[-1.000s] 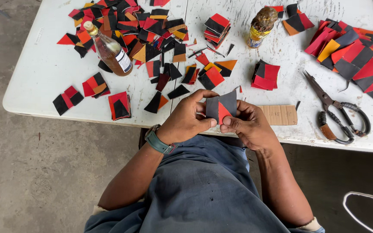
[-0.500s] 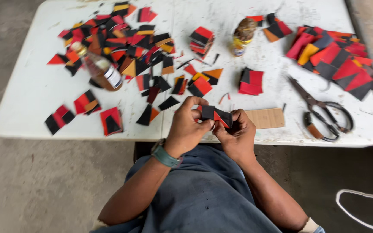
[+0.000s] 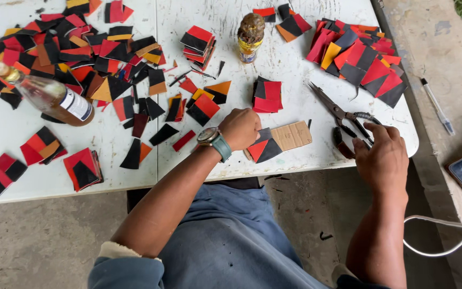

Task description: The person repeatedly picks up small rectangular pieces of red, black, and orange material, aligns them, and trims edges using shears. The person stacks the trimmed pieces on the table and continues the cycle with new pieces.

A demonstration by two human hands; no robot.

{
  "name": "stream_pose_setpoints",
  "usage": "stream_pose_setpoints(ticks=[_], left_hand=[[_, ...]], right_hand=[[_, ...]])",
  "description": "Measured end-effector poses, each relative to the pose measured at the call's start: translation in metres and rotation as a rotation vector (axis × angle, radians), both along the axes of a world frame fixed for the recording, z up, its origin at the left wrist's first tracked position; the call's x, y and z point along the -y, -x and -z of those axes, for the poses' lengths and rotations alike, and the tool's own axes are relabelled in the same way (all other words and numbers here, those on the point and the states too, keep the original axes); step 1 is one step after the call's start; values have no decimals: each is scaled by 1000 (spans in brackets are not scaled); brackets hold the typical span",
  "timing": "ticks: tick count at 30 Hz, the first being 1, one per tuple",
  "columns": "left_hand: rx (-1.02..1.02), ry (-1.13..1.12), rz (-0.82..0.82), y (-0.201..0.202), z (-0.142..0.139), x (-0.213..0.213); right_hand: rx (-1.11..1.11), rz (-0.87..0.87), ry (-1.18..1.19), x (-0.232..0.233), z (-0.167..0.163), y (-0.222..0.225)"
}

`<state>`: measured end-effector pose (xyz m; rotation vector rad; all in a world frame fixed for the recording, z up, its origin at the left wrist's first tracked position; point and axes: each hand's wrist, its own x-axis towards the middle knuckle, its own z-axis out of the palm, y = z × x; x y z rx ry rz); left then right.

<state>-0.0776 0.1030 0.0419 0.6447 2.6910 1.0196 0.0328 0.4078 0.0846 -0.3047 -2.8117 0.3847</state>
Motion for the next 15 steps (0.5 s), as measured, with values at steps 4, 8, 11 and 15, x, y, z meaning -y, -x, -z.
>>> stream_pose_setpoints(ticks=[4, 8, 11, 15], left_hand=[[30, -6, 11, 0, 10, 7], [41, -13, -4, 3, 7, 5], [-31, 134, 2, 2, 3, -1], [-3, 144, -20, -3, 7, -3]], right_hand=[[49, -55, -23, -23, 21, 4], [131, -47, 29, -31, 24, 13], [237, -23, -56, -30, 19, 18], [300, 77, -67, -34, 12, 15]])
